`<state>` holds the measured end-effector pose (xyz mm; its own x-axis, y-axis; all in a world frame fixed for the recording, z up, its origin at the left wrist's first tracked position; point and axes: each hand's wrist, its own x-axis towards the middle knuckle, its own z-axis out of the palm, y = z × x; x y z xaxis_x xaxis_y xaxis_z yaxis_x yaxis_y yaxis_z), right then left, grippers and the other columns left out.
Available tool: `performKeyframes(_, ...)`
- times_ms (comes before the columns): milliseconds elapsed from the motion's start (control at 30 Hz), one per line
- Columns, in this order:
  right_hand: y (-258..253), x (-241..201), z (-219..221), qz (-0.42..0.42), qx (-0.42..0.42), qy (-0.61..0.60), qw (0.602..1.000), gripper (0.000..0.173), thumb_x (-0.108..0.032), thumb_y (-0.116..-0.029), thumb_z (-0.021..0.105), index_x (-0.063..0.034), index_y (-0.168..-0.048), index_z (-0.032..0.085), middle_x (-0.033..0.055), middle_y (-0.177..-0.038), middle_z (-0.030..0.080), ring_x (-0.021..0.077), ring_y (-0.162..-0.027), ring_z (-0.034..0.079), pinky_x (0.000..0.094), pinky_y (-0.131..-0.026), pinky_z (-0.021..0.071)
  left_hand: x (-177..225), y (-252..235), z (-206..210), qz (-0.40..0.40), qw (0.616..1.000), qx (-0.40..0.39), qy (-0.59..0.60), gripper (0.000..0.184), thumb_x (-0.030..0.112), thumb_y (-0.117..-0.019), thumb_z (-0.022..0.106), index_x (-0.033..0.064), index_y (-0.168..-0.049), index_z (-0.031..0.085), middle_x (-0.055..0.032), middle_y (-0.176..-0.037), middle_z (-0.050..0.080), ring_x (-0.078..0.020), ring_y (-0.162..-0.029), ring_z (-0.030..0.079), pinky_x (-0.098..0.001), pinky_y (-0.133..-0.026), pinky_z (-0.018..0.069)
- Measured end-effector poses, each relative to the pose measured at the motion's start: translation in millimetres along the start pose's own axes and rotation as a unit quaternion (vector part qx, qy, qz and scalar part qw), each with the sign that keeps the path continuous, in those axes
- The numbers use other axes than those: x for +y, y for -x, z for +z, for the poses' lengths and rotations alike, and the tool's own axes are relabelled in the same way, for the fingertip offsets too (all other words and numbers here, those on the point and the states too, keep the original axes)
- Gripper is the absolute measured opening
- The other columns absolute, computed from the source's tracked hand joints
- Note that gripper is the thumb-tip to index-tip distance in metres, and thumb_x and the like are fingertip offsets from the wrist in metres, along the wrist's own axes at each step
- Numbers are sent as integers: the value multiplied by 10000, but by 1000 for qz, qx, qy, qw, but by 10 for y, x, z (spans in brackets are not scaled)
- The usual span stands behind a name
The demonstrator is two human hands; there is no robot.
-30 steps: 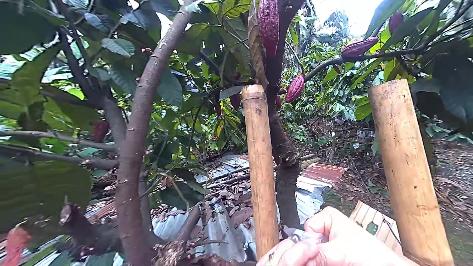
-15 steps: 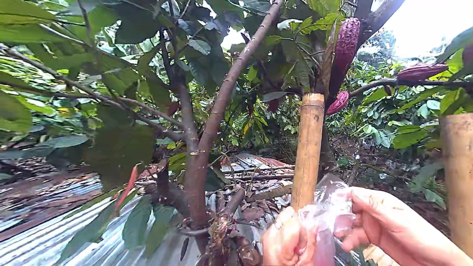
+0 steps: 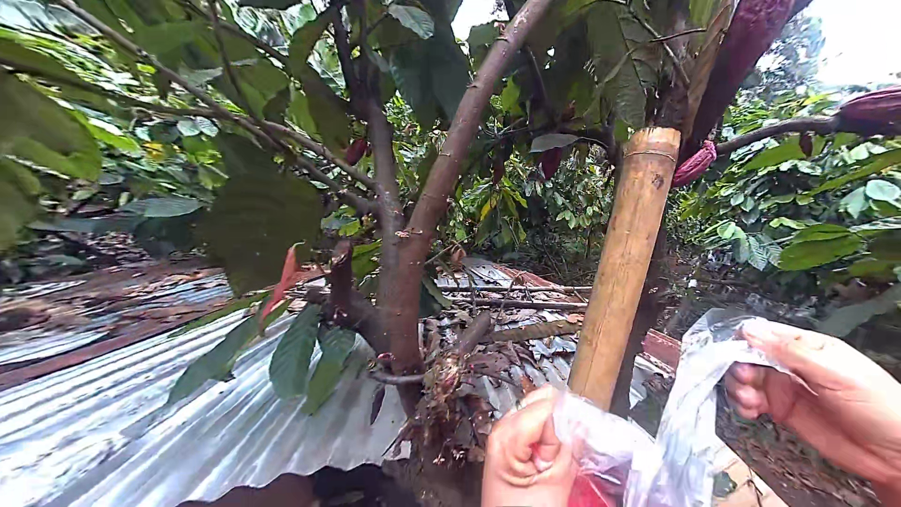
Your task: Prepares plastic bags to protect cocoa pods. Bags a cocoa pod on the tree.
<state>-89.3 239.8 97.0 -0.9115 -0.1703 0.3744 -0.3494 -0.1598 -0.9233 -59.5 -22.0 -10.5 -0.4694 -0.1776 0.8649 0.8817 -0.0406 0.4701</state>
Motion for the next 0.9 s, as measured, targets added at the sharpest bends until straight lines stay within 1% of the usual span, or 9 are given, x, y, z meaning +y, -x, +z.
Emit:
performKeyframes(100,46,94,215,-31,-42,15,999,239,-103,-1021,482,-100,-909,693,48,-743,727,126,-585,698,293,-571,626,-54,-22,2,-8,1000,19,10,189,-35,-836,699,107,-741,619,64,-854,696,10,-864,645,-185,-811,547)
performKeyframes(200,15,71,216,-43,-67,24,997,186,-109,-1015,536,-62,-960,707,71,-764,728,129,-589,693,278,-563,614,-74,-197,-120,44,996,-26,68,192,-14,-889,645,148,-809,579,-37,-1038,723,-186,-1092,690,-363,-988,564)
performKeyframes(300,-5,8,228,-54,-95,71,991,132,-134,-985,614,-97,-904,711,21,-730,708,88,-585,669,241,-551,586,93,-460,-212,85,986,-124,68,134,129,-987,584,177,-1074,673,46,-968,642,-37,-903,636,-195,-808,547)
performKeyframes(433,-7,-77,313,-71,-153,126,978,129,-123,-980,619,-106,-899,717,-15,-753,708,65,-629,671,231,-575,585,339,-698,-182,50,927,-370,23,437,252,-1098,363,-53,-1172,667,-97,-848,692,-78,-769,629,-242,-731,525)
performKeyframes(600,-57,-141,264,-55,-190,198,960,173,-172,-965,658,-143,-806,719,-69,-668,661,1,-542,580,171,-496,478,407,-732,67,106,926,-304,-196,246,247,-987,670,52,-1120,739,-64,-791,673,-110,-652,598,-264,-581,492)
performKeyframes(700,-60,-159,260,-41,-245,191,950,242,-216,-1005,586,-175,-801,709,-86,-646,641,-10,-525,568,161,-476,465,420,-672,234,35,902,-262,-340,654,526,-831,783,105,-1316,659,-127,-1000,670,-208,-707,662,-390,-581,562)
performKeyframes(800,-26,-181,200,-49,-316,173,932,282,-219,-1062,485,-160,-910,716,-67,-747,712,4,-607,637,175,-541,529,367,-715,271,-118,906,-310,-262,950,325,-775,854,62,-1556,382,-146,-1339,623,-263,-1035,691,-463,-838,584)
performKeyframes(833,-13,-182,185,-62,-322,182,927,273,-191,-1058,481,-142,-927,715,-66,-753,708,7,-619,636,183,-552,530,347,-735,251,-169,910,-341,-164,943,225,-796,824,53,-1576,323,-117,-1316,649,-218,-1083,678,-426,-899,568)
performKeyframes(900,-26,-151,147,-93,-336,208,914,234,-186,-1050,525,-120,-924,711,-72,-755,691,-1,-634,630,180,-562,526,292,-696,255,-245,897,-366,37,777,97,-844,764,20,-1508,369,-61,-1045,685,-98,-892,667,-285,-801,570)
